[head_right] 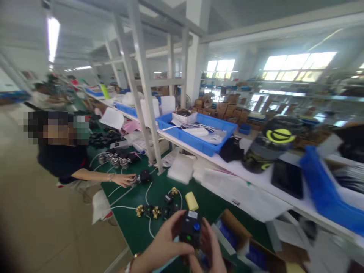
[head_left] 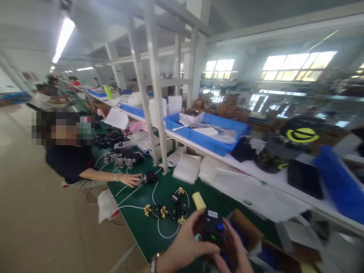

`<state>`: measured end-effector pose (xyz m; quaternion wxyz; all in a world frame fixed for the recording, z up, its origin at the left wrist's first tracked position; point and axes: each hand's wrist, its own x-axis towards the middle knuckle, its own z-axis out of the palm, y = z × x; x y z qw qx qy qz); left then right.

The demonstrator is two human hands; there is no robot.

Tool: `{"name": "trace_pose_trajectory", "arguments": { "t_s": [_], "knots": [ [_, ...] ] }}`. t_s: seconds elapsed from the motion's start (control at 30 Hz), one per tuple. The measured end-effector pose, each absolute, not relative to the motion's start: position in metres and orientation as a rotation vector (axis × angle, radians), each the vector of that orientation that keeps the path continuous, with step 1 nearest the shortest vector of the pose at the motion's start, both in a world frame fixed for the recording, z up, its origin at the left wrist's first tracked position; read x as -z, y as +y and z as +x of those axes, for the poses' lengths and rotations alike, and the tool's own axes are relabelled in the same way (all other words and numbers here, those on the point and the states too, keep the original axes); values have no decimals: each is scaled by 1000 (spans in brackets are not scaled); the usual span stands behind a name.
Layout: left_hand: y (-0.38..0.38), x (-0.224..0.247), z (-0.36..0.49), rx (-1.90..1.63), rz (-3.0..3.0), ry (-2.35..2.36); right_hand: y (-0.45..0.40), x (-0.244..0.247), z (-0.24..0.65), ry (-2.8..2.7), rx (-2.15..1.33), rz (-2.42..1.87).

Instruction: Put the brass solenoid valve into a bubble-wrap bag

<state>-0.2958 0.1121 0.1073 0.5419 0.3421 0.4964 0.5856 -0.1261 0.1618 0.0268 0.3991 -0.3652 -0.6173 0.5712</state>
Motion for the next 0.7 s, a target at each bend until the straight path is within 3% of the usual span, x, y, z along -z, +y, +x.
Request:
{"name": "trace_pose_trajectory", "arguments": {
  "t_s": [0.2, 0.5, 0.7],
  "knots": [
    [93, -122, -289, -1288, 1103, 1297, 116, -21, -130, -1288, -1575, -905],
    [80, -167, -269, -1130, 1546, 1282, 106, -78, -114, -1438, -1384, -857],
    [76, -166, -270, -1172, 1714, 1317, 101, -74, -109, -1492, -1373, -826]
  ]
}}
